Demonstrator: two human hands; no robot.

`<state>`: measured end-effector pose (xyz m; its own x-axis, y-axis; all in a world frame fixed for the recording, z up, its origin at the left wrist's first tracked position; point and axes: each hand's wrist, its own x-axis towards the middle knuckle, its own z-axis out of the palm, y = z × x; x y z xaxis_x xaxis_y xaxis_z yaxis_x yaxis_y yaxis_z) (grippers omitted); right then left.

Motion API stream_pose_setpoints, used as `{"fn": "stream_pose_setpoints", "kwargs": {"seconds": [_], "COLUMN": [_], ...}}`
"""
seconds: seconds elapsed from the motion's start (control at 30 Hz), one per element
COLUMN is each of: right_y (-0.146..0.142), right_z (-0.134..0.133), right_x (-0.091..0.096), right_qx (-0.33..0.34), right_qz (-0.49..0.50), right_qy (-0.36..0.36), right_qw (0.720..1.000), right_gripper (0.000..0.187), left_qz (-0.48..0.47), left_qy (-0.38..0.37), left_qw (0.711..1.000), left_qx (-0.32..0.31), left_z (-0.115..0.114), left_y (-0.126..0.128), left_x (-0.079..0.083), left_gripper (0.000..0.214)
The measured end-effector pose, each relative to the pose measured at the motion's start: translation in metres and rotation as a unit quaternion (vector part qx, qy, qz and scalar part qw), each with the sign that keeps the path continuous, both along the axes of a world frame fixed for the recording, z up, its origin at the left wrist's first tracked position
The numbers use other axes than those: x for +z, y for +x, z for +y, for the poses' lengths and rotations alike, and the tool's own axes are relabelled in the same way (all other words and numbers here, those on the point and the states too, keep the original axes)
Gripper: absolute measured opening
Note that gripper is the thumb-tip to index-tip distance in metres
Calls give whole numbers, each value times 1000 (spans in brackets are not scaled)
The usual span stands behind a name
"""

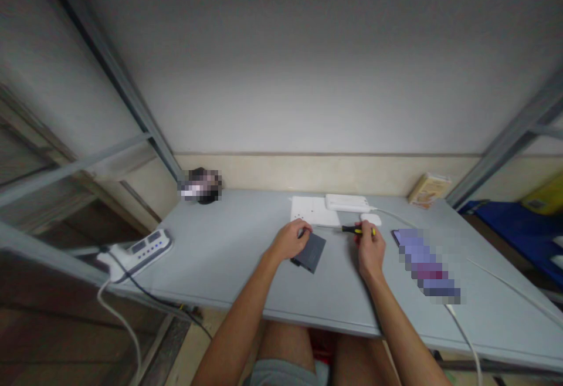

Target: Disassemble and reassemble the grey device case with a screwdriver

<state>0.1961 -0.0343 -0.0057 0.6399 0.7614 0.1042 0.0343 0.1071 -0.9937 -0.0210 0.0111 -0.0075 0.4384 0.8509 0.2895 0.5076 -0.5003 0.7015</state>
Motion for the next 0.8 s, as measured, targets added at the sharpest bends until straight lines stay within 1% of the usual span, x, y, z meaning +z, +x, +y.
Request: {"fn": "stream_pose_setpoints", "kwargs": {"seconds": [0.27, 0.43, 0.63, 0.8], "right_y": [-2, -2, -3, -2], "right_z": [0, -1, -2, -2], "right_x": [2, 4, 4, 4], "right_qx": [-5, -2, -6, -5], "right_qz": [22, 9, 18, 9], "right_qy": [-3, -2, 2, -4], "right_qw": [1000, 1000, 1000, 1000], "right_gripper": [63, 61, 61, 61], "left_qz": [-2, 2, -1, 5], "left_qy": [7, 0, 0, -3], "left_qw": [1000, 1000, 1000, 1000], "left_qx": [-1, 4, 6, 6], "left_z": [0, -1, -1, 1], "left_y": [-1, 0, 0, 0], "left_x": [0, 0, 1, -3], "left_gripper": [21, 22, 21, 21]}}
